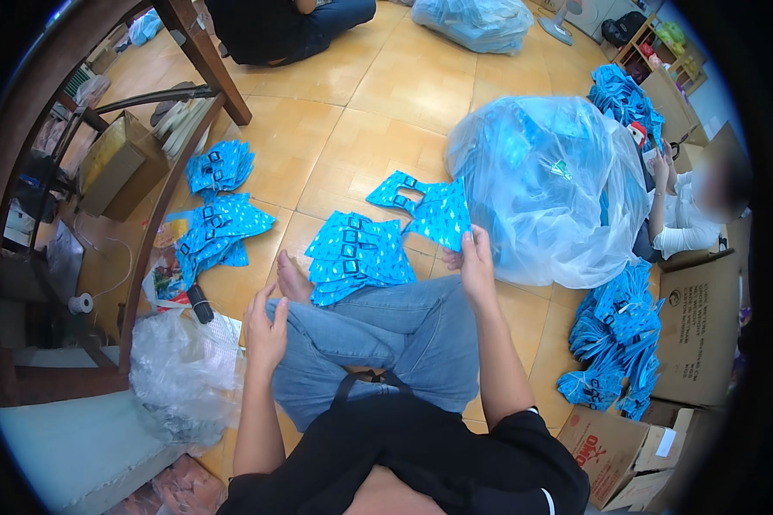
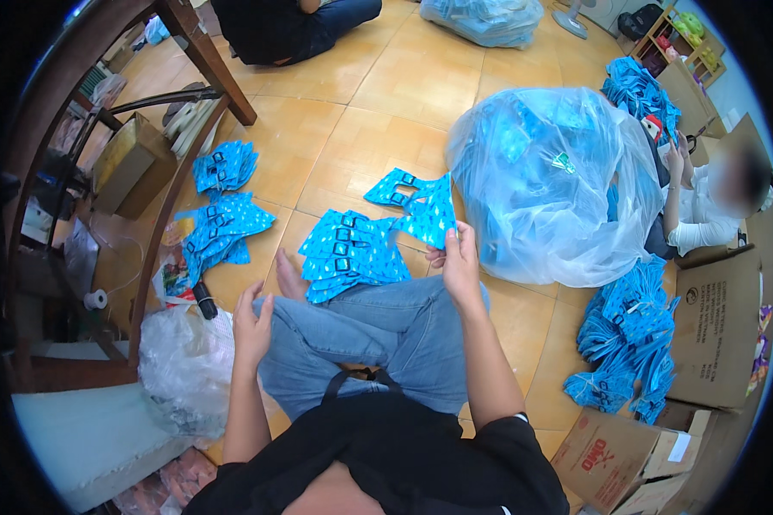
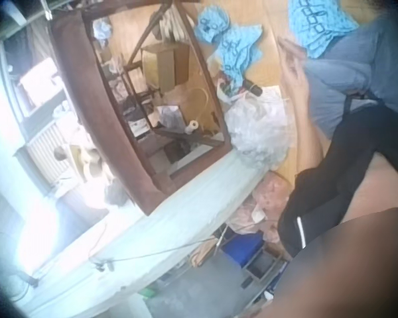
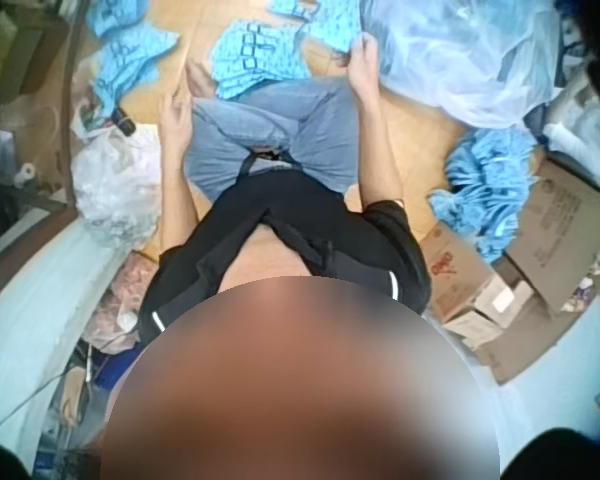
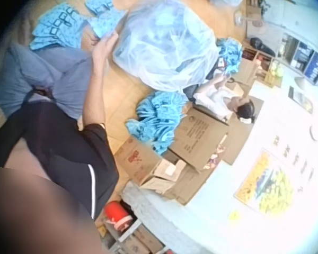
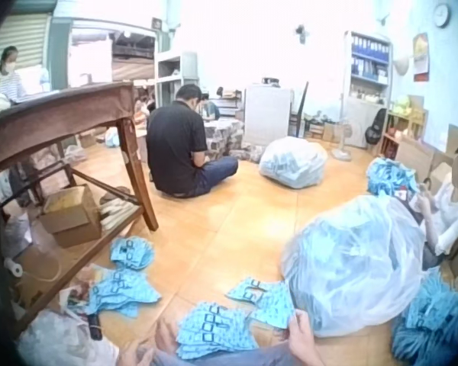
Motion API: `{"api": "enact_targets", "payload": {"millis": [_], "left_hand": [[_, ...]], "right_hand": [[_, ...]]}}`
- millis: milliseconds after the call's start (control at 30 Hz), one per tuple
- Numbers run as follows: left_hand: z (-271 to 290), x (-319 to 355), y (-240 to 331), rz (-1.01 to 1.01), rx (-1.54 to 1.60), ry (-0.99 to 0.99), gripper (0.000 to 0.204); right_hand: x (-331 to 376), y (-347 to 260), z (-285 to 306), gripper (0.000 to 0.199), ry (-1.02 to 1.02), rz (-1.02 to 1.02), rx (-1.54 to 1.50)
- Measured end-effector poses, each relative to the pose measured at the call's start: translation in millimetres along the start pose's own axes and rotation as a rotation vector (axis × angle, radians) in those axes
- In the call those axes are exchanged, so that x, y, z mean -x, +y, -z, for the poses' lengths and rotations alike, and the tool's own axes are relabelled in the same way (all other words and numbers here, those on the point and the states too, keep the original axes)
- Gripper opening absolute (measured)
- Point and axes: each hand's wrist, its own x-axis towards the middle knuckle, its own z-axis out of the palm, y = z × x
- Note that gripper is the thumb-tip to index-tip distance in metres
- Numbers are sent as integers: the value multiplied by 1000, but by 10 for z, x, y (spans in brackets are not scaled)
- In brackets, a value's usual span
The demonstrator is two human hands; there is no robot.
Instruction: The person folds blue patterned fabric harnesses, stacks them, and ties bundles with a white string. The person also places tied bundles into a large plastic bag and continues folding more harnesses.
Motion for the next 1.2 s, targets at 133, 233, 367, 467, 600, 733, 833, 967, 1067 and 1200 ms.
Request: {"api": "enact_targets", "payload": {"millis": [133, 233, 367, 467, 600, 733, 833, 967, 1067, 1200], "left_hand": [[-187, 51, -454, -2, -567, 134, 38], [-280, 63, -605, 106, -316, 175, 32], [-320, 49, -637, 135, -316, 190, 29], [-328, 37, -625, 128, -322, 198, 29], [-306, 26, -584, 123, -346, 193, 30], [-353, -114, -494, 75, -405, 98, 34], [-630, -419, -438, -57, -39, 23, 41], [-1115, -869, -482, 34, -139, -1, 42], [-1236, -954, -560, 69, -134, -70, 39], [-1208, -886, -557, 55, 48, -33, 34]], "right_hand": [[-453, 199, 40, 30, 55, 16, -7], [-744, 375, 66, 32, 31, 18, 14], [-1211, 839, 68, 36, 89, -56, 87], [-1431, 1233, 107, 47, 257, -154, 409], [-1449, 1451, 195, 60, 365, -66, 737], [-1213, 1377, 60, 51, 122, 22, 716], [-909, 1340, -205, 43, -68, 53, 650], [-668, 1351, -390, 38, -122, 150, 802], [-914, 1332, -322, 37, -15, 210, 996], [-1527, 1319, -278, 42, -104, 325, 1125]]}}
